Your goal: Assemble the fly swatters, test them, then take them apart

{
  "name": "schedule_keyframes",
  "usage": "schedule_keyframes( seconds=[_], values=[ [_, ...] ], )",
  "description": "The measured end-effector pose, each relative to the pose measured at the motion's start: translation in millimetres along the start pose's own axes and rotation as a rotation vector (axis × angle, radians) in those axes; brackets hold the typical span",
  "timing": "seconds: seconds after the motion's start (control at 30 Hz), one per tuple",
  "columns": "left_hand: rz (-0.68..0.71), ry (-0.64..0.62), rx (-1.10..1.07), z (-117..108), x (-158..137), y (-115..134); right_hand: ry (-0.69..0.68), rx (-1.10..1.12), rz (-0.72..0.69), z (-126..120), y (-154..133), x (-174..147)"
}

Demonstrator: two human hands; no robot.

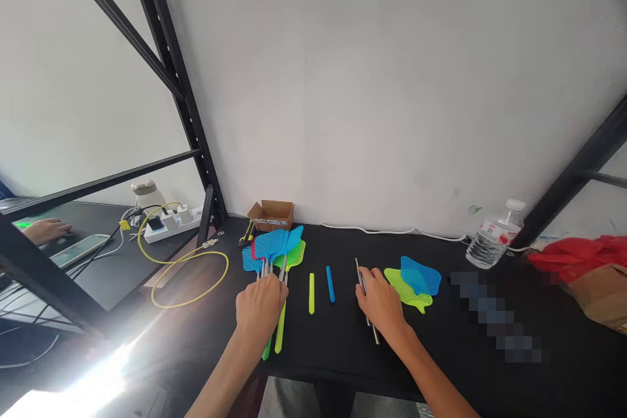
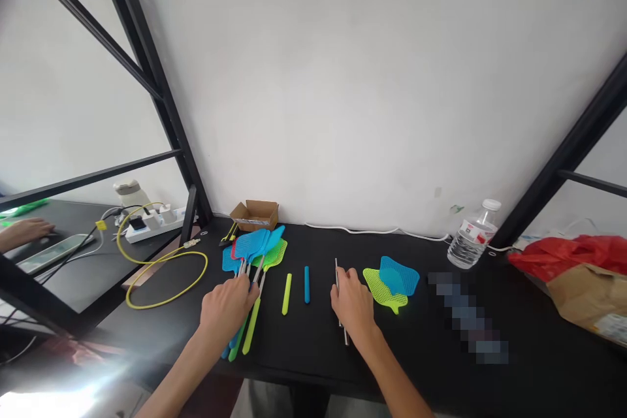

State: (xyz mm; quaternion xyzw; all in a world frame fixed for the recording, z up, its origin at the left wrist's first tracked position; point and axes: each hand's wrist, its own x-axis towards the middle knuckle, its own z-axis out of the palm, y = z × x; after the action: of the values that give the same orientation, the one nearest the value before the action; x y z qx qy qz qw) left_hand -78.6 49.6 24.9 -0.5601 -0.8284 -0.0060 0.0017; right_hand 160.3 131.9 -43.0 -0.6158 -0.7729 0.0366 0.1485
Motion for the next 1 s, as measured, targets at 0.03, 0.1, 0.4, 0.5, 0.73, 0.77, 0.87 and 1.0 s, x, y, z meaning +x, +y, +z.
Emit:
schedule_keyframes(
  seconds=[0.03,0.1,0.4,0.5,0.73,0.77,0.87,1.0],
  values=[
    [-0.012,-0.005,-0.021,-1.1,-1.9,1.5,0.017,0.029,0.011,-1.4,0.7,-0.9],
    [-0.025,-0.018,-0.08,-1.9,-6.5,9.7,0.089,0.148,0.032,-4.9,-3.5,-4.9],
    [0.141,-0.094,-0.741,22.1,-28.7,83.4,-0.265,1.734,0.255,0.9,-76.1,-9.8],
    [0.207,-0.106,-1.136,33.5,-32.4,86.6,-0.19,1.888,0.33,3.6,-76.4,-8.7],
    [0.204,-0.641,-1.815,42.5,-40.3,80.3,0.053,1.833,0.33,-20.4,-58.3,1.6],
    [0.221,-0.647,-1.774,43.6,-39.5,77.2,0.092,1.839,0.325,-24.6,-52.5,4.5],
    [0.265,-0.426,-1.44,48.0,-29.4,64.6,0.208,1.871,0.323,-35.3,-29.7,5.9],
    [0.238,0.061,-0.764,53.7,-5.1,52.2,0.079,1.806,0.364,-43.2,-2.2,-14.0]
  ],
)
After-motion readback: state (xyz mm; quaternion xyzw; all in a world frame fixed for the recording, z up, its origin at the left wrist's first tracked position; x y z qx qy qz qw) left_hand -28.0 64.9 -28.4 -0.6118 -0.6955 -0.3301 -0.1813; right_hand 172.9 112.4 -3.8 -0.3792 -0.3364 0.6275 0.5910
